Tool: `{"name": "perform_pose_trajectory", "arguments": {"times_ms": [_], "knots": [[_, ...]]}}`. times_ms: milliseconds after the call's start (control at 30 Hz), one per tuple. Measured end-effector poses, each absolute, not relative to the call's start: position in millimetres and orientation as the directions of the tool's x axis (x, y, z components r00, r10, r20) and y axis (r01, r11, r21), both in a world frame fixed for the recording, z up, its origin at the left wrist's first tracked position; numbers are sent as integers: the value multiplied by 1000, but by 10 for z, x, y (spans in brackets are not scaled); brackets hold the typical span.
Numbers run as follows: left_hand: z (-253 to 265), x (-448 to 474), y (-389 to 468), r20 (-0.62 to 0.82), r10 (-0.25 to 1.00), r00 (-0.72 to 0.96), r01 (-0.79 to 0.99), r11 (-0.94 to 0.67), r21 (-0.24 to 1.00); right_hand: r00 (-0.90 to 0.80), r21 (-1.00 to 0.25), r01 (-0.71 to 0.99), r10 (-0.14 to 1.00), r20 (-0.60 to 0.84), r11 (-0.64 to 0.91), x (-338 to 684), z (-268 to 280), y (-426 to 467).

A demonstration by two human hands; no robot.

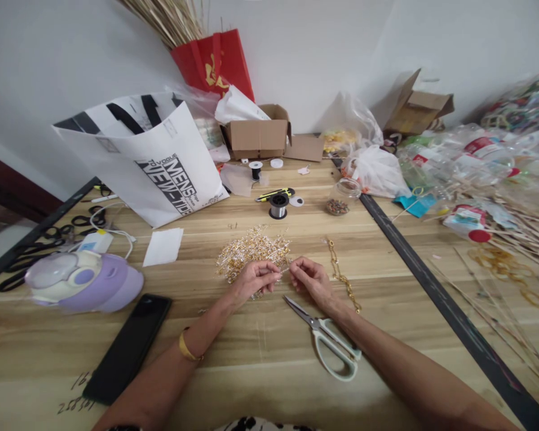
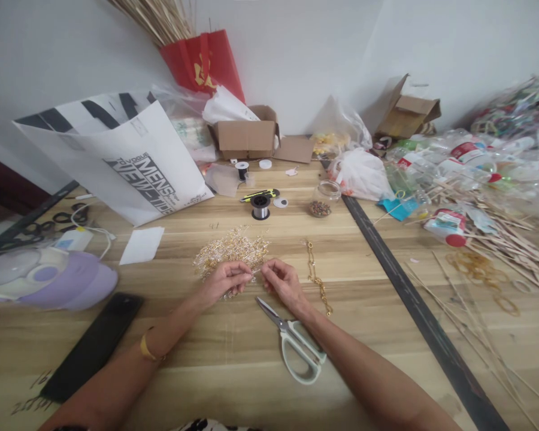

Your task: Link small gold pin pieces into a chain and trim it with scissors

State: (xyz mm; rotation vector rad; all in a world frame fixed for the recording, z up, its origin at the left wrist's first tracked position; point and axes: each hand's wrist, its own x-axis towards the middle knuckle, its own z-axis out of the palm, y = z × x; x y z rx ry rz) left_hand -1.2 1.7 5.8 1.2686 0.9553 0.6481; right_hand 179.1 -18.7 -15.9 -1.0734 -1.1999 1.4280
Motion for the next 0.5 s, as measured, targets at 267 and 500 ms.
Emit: {"name": "perform_pose_trajectory", "arguments": {"times_ms": [267, 500], "knots": [[31, -26, 27, -198, 854, 481, 59, 194, 979, -165, -986, -147, 985, -59, -83, 1782, -161, -181], [10, -18, 52, -167, 913, 371, -18, 187, 982, -179, -982, -158, 981, -79, -108, 1778, -196, -170]]}}
